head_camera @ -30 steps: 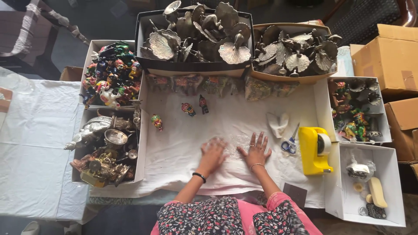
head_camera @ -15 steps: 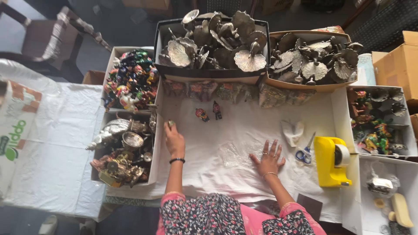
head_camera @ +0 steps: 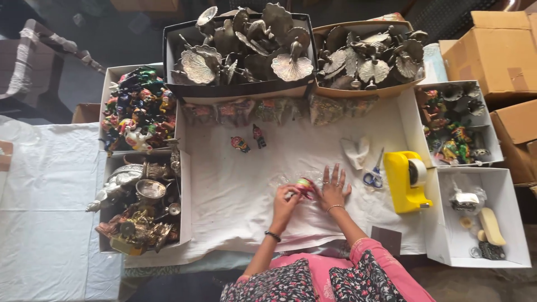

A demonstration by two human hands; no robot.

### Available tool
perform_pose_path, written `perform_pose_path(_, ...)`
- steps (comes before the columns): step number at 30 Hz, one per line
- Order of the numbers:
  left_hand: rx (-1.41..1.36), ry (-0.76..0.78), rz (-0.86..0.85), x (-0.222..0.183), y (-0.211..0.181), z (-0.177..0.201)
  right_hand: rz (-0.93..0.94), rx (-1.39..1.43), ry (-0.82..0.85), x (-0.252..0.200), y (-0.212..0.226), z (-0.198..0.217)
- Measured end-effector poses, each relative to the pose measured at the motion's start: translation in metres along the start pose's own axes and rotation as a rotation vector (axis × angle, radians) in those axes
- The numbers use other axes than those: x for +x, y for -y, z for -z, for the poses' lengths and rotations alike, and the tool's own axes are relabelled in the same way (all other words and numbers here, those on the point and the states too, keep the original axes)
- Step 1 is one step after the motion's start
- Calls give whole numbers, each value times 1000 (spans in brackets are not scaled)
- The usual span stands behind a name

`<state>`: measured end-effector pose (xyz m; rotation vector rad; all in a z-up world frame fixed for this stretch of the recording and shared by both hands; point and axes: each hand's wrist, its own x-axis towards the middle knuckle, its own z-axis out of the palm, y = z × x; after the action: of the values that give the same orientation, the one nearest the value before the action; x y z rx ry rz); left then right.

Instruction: The person wraps small, colorful figurines in bubble wrap and secures them with clear tape. They use scissors to cut the bubble wrap and a yellow tape dispenser to seal the packages. The wrapped items are placed into a white box on the table.

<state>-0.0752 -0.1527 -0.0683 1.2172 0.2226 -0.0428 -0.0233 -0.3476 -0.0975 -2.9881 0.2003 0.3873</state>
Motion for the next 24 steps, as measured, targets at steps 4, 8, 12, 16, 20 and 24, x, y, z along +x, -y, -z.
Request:
perform_pose_path(4,273,-30,-92,-1,48,-15,76,-153,-103,7,-17,-16)
perform_pose_path(8,363,-142,-17,-5,50,-14,114,60,-113,12,-26,-18)
perform_pose_path(12,403,-160,-46,-10,34,-16,85,370,-257,6,-31,-18)
perform_pose_path(16,509,-84,4,-13,26,-13,424,409,-250,-18,-10,31)
perform_pose_path(20,1169,88,-125,-24,-5,-11,575,373,-54,-23,6,59)
perform_pose_path(24,1528,115,-162,-30,21,8,615,362,-63,-20,16,78)
